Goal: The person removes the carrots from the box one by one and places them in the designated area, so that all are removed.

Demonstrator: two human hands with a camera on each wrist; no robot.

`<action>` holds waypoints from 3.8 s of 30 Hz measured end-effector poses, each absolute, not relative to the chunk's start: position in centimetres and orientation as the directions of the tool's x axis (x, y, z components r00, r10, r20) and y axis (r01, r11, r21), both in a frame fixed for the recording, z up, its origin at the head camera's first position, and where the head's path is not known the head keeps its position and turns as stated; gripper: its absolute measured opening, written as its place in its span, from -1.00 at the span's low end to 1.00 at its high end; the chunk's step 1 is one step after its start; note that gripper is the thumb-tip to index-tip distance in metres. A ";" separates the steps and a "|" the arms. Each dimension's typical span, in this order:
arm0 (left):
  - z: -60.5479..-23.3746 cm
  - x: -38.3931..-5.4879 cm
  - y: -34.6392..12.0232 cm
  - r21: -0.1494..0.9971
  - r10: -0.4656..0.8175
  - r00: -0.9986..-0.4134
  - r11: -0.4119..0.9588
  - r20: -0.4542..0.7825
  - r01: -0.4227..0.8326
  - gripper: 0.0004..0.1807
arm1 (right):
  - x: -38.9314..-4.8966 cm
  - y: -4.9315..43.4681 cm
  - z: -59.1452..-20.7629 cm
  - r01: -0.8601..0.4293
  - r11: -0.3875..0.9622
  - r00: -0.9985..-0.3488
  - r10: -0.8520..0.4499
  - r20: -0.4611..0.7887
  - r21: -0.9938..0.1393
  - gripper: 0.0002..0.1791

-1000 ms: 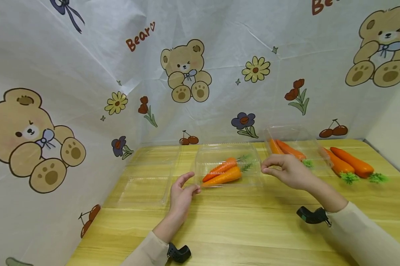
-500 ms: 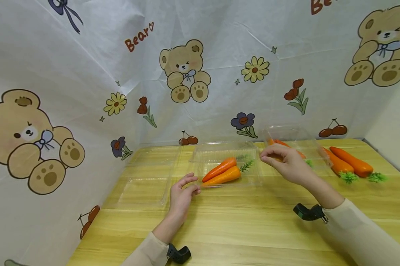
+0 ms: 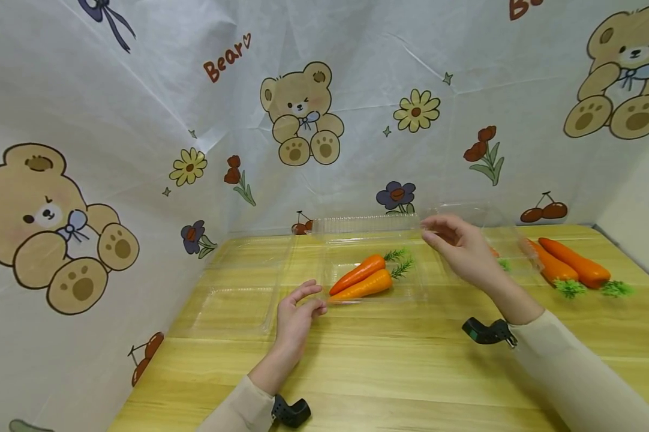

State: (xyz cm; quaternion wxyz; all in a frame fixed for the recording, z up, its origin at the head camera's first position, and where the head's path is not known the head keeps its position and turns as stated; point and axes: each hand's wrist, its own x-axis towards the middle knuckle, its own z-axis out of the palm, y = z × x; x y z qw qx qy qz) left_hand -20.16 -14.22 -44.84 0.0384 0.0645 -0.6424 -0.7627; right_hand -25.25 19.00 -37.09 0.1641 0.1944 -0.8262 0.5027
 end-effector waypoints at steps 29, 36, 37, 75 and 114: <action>-45.0 -20.0 -14.4 0.984 -0.140 -0.989 -0.176 -0.048 -0.023 -0.64 | -29.8 17.2 -36.2 -0.261 -0.027 -0.955 -0.141 0.262 -0.965 -0.23; -44.9 -20.1 -14.3 0.982 -0.137 -0.990 -0.190 -0.044 -0.018 -0.64 | -30.7 16.9 -36.5 -0.208 -0.040 -0.968 -0.132 0.212 -0.977 -0.20; -44.9 -20.1 -14.3 0.982 -0.136 -0.990 -0.189 -0.043 -0.017 -0.64 | -30.9 16.8 -36.6 -0.197 -0.046 -0.971 -0.131 0.202 -0.979 -0.20; -45.0 -20.1 -14.5 0.981 -0.120 -0.991 -0.194 -0.052 -0.028 -0.64 | -31.7 14.6 -38.4 0.113 0.265 -0.989 -0.061 -0.134 -0.958 -0.23; -44.7 -20.1 -14.6 0.981 -0.125 -0.991 -0.191 -0.053 -0.028 -0.63 | -33.9 12.3 -38.5 -0.386 0.416 -0.781 -0.622 0.052 -0.824 -0.63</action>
